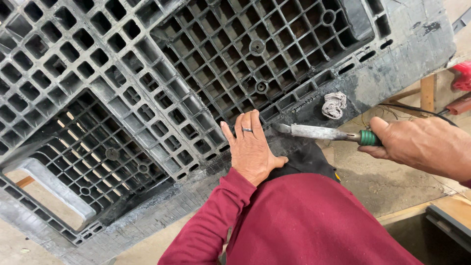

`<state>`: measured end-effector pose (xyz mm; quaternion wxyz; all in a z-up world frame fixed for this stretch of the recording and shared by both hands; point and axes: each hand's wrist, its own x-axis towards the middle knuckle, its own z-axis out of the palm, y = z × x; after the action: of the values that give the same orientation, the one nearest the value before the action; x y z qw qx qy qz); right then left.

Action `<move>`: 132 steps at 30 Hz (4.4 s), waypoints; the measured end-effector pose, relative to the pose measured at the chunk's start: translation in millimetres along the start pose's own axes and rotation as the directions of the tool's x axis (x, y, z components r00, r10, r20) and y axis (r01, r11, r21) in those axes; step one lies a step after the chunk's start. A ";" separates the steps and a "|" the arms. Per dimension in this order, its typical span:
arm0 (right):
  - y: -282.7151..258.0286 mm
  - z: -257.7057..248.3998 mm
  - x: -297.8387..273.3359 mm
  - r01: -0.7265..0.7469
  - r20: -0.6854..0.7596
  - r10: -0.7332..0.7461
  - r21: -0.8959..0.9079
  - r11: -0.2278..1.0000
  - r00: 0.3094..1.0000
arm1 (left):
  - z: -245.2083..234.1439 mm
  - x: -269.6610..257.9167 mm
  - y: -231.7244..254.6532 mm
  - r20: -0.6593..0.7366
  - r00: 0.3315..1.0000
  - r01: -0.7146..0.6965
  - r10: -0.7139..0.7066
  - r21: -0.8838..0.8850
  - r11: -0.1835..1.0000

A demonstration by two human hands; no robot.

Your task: The person repairs a black plastic pallet by using a soldering iron to melt and fuse the plastic edges together.

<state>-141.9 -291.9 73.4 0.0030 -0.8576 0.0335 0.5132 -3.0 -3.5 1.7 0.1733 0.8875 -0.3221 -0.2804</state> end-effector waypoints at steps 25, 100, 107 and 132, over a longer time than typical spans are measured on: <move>-2.5 5.5 -4.3 0.027 -0.151 -0.013 0.090 0.996 0.988 | -4.8 1.0 3.4 0.017 0.999 0.034 -0.033 -0.059 0.998; 8.0 -24.3 1.6 -0.052 0.070 0.057 -0.069 0.996 0.996 | -10.0 44.2 -40.4 -0.166 0.972 -0.201 0.163 -0.247 0.948; 7.6 -13.2 -3.7 0.013 -0.146 -0.017 -0.025 1.000 0.989 | -8.2 43.2 -38.4 -0.164 0.977 -0.173 0.135 -0.246 0.954; 0.2 24.1 -14.0 0.000 -0.152 0.080 0.467 0.884 0.985 | -6.7 39.9 -32.3 -0.166 0.985 -0.090 0.054 -0.216 0.972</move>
<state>-169.7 -290.4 74.4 0.1948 -0.8709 0.1734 0.4166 41.7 -5.7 -24.2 0.3070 0.8697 -0.3058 -0.2363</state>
